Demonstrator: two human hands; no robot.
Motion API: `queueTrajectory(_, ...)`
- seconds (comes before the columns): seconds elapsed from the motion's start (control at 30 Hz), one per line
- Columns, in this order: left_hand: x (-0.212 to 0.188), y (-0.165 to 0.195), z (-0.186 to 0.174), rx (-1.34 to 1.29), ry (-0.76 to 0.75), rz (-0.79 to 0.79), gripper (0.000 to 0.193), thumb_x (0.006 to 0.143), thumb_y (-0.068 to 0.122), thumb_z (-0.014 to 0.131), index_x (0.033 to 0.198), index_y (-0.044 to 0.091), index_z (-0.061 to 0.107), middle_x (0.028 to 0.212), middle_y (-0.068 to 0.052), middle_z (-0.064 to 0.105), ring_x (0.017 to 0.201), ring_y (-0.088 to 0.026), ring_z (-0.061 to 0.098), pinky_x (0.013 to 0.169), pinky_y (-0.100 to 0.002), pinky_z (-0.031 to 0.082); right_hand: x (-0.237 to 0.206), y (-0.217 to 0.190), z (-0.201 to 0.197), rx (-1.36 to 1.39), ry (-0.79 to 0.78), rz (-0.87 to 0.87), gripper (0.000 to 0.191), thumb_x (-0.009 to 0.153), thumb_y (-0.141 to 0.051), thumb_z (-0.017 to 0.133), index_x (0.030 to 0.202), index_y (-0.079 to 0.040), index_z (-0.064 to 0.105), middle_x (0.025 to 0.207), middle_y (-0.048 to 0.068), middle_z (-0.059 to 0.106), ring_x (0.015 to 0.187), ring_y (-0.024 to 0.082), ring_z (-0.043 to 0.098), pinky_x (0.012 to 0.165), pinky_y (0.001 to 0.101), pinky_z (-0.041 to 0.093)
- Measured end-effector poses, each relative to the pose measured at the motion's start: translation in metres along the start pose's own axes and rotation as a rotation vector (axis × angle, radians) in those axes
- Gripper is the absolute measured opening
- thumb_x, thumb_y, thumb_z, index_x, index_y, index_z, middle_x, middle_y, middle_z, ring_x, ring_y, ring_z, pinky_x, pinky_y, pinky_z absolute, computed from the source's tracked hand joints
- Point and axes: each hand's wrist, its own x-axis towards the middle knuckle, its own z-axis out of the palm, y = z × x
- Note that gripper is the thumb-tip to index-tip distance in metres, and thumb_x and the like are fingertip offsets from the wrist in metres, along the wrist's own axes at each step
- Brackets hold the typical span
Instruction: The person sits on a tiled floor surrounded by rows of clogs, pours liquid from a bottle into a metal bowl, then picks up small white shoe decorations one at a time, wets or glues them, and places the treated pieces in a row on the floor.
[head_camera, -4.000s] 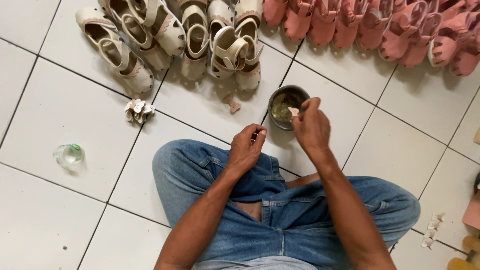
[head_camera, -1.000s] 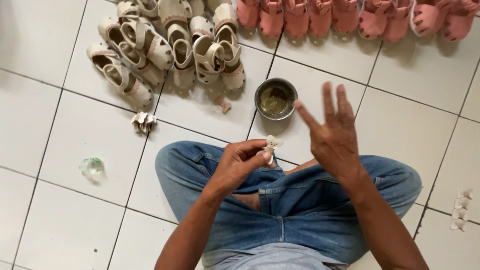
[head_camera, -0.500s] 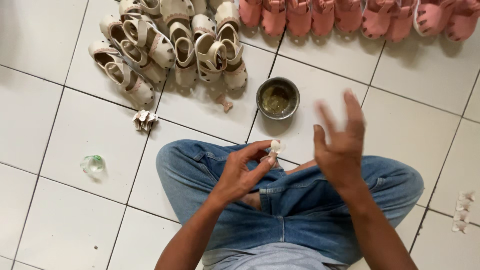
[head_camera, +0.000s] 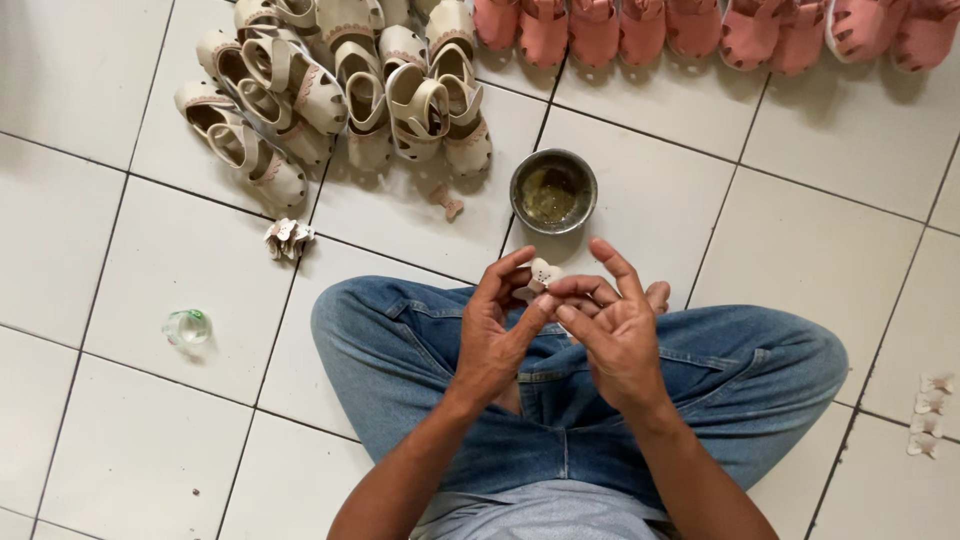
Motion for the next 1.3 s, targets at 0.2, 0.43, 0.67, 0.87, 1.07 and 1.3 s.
queueTrajectory(0.2, 0.001, -0.006, 0.005, -0.534, 0.081, -0.186, 0.052, 0.108, 0.022, 0.051, 0.152, -0.001, 0.035, 0.126, -0.020, 0.064, 0.117, -0.025, 0.066, 0.101, -0.038, 0.053, -0.008, 0.016, 0.001, -0.290, 0.146, -0.273, 0.084, 0.094, 0.010, 0.069, 0.163, -0.003, 0.022, 0.117, 0.014, 0.060, 0.107, 0.018, 0.065, 0.096, 0.0299, 0.060)
queueTrajectory(0.43, -0.007, 0.002, 0.016, -0.510, 0.060, -0.093, 0.055, 0.109, 0.028, 0.042, 0.156, 0.004, 0.028, 0.141, -0.022, 0.059, 0.132, -0.026, 0.057, 0.116, -0.038, 0.041, 0.002, 0.029, 0.004, -0.312, 0.219, -0.248, 0.090, 0.090, 0.010, 0.073, 0.161, -0.004, 0.019, 0.122, 0.014, 0.057, 0.106, 0.017, 0.067, 0.093, 0.0285, 0.061)
queueTrajectory(0.67, 0.002, 0.003, -0.009, -0.439, 0.027, -0.215, 0.048, 0.108, 0.031, 0.045, 0.145, 0.001, 0.045, 0.132, -0.018, 0.065, 0.123, -0.022, 0.062, 0.109, -0.037, 0.048, 0.020, -0.030, -0.005, -0.322, -0.012, -0.021, 0.095, 0.084, 0.011, 0.072, 0.162, -0.006, 0.019, 0.129, 0.019, 0.054, 0.097, 0.018, 0.069, 0.083, 0.0316, 0.065)
queueTrajectory(0.87, 0.014, -0.005, -0.032, -0.351, -0.225, -0.426, 0.029, 0.107, 0.024, 0.055, 0.122, 0.001, 0.064, 0.112, -0.011, 0.072, 0.105, -0.017, 0.068, 0.095, -0.035, 0.055, 0.030, -0.074, -0.023, -0.550, -0.323, 0.075, 0.098, 0.083, 0.010, 0.071, 0.162, -0.011, 0.018, 0.138, 0.019, 0.050, 0.094, 0.017, 0.069, 0.081, 0.0324, 0.066)
queueTrajectory(1.07, 0.014, -0.013, -0.025, -0.257, -0.244, -0.312, 0.016, 0.100, 0.016, 0.067, 0.108, 0.002, 0.069, 0.106, -0.008, 0.075, 0.101, -0.014, 0.069, 0.095, -0.032, 0.055, 0.027, -0.076, -0.022, -0.797, -0.288, -0.043, 0.085, 0.085, 0.002, 0.074, 0.156, -0.013, 0.032, 0.144, 0.014, 0.051, 0.104, 0.019, 0.067, 0.090, 0.0350, 0.064)
queueTrajectory(1.3, 0.012, -0.009, -0.021, -0.270, -0.107, -0.249, 0.013, 0.101, 0.015, 0.069, 0.104, 0.003, 0.071, 0.104, -0.008, 0.074, 0.098, -0.013, 0.067, 0.095, -0.033, 0.054, 0.004, -0.029, -0.023, -1.100, -0.253, -0.529, 0.049, 0.094, 0.003, 0.069, 0.136, -0.022, 0.065, 0.164, 0.013, 0.035, 0.148, 0.031, 0.045, 0.116, 0.0441, 0.050)
